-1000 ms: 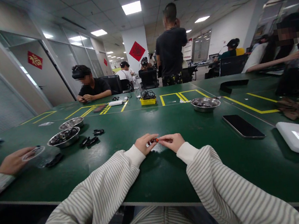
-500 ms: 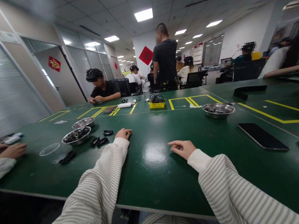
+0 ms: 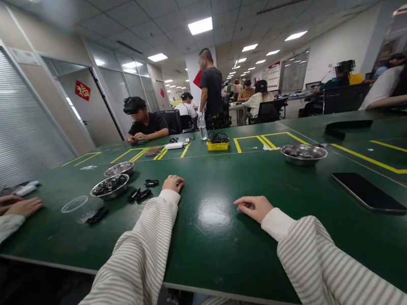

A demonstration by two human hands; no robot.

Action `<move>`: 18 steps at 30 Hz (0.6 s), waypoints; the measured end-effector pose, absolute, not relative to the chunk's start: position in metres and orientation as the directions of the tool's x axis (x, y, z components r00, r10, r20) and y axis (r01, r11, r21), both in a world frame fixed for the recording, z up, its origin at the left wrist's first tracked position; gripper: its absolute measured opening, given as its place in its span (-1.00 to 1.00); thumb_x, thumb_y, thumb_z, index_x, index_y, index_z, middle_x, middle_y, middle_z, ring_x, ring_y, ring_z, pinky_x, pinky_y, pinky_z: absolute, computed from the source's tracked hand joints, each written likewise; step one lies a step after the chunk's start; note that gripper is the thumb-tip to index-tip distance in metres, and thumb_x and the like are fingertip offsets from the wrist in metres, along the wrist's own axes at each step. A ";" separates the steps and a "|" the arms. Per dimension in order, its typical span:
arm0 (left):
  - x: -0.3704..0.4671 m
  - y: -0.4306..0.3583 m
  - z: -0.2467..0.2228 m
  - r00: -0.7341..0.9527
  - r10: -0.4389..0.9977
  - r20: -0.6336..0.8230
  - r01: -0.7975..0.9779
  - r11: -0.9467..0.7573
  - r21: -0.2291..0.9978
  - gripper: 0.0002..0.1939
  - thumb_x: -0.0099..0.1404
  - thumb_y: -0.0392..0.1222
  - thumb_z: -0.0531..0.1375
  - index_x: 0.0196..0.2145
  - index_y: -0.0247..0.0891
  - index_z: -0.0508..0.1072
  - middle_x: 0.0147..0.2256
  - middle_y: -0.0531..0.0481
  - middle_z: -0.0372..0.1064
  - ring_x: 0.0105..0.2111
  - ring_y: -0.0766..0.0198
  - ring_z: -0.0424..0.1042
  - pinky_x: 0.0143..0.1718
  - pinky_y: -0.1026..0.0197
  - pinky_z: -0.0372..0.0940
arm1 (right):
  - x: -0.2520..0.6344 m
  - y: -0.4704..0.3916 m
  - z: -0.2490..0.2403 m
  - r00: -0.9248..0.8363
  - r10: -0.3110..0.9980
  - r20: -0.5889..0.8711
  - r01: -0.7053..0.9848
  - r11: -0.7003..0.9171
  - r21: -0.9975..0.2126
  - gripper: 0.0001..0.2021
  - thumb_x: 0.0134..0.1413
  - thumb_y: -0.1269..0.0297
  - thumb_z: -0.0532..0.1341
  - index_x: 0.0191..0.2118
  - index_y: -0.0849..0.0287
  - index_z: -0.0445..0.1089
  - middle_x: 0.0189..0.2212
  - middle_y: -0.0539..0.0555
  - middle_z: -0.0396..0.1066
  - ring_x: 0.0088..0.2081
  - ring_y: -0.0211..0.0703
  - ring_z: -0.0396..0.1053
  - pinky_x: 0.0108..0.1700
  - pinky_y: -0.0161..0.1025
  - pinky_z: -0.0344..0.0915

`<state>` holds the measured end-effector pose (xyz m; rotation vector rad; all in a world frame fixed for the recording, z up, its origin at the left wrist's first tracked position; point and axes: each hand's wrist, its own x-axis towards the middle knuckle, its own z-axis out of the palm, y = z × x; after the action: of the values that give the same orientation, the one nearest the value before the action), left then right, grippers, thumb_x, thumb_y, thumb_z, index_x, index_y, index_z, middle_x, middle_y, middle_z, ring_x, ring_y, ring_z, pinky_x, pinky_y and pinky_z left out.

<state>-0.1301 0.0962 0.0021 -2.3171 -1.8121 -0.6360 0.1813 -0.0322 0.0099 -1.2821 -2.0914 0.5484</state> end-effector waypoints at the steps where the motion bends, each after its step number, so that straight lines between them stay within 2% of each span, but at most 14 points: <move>1: -0.130 0.097 0.003 0.182 0.893 0.413 0.951 -0.267 0.159 -0.85 0.05 -0.25 0.08 -0.38 -0.17 0.39 -0.30 0.02 0.30 -0.21 0.25 0.15 -0.22 0.24 0.11 | 0.181 -0.033 0.011 -0.335 0.896 0.291 0.644 0.443 -0.624 -0.75 -0.15 0.29 0.06 -0.33 0.23 0.38 -0.52 0.04 0.43 -0.57 -0.29 0.33 -0.59 -0.40 0.21; 7: -0.125 0.099 0.003 0.119 0.897 0.426 0.954 -0.223 0.203 -0.82 0.06 -0.24 0.06 -0.32 -0.16 0.35 -0.31 0.02 0.32 -0.19 0.24 0.15 -0.22 0.22 0.11 | 0.179 -0.035 0.014 -0.333 0.891 0.308 0.639 0.454 -0.621 -0.77 -0.15 0.29 0.06 -0.36 0.20 0.39 -0.53 0.03 0.44 -0.57 -0.28 0.33 -0.58 -0.39 0.22; 9: -0.125 0.098 0.002 0.112 0.908 0.404 0.960 -0.204 0.193 -0.82 0.06 -0.18 0.07 -0.33 -0.17 0.36 -0.29 0.01 0.31 -0.18 0.23 0.15 -0.23 0.21 0.11 | 0.179 -0.034 0.013 -0.336 0.893 0.298 0.646 0.449 -0.617 -0.77 -0.15 0.29 0.06 -0.35 0.20 0.39 -0.52 0.03 0.44 -0.59 -0.29 0.32 -0.58 -0.39 0.22; 13: -0.129 0.092 0.001 0.001 0.920 0.393 0.978 -0.082 0.190 -0.68 0.02 -0.05 0.09 -0.24 -0.19 0.32 -0.22 -0.04 0.24 -0.17 0.19 0.14 -0.23 0.21 0.11 | 0.181 -0.032 0.009 -0.345 0.898 0.273 0.651 0.438 -0.620 -0.76 -0.14 0.29 0.05 -0.34 0.22 0.38 -0.51 0.03 0.43 -0.61 -0.32 0.30 -0.56 -0.39 0.21; 18: -0.134 0.084 0.002 -0.094 0.953 0.289 0.982 0.040 0.186 -0.75 0.03 -0.03 0.05 -0.38 -0.21 0.37 -0.31 -0.04 0.24 -0.26 0.23 0.21 -0.31 0.27 0.13 | 0.182 -0.031 0.008 -0.337 0.894 0.296 0.654 0.448 -0.610 -0.77 -0.15 0.30 0.06 -0.35 0.21 0.39 -0.52 0.02 0.43 -0.64 -0.35 0.26 -0.57 -0.41 0.19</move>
<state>-0.1338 0.0844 0.0025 -2.0544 -2.2019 -0.5183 0.1815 -0.0313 0.0076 -1.2898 -2.1003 0.5178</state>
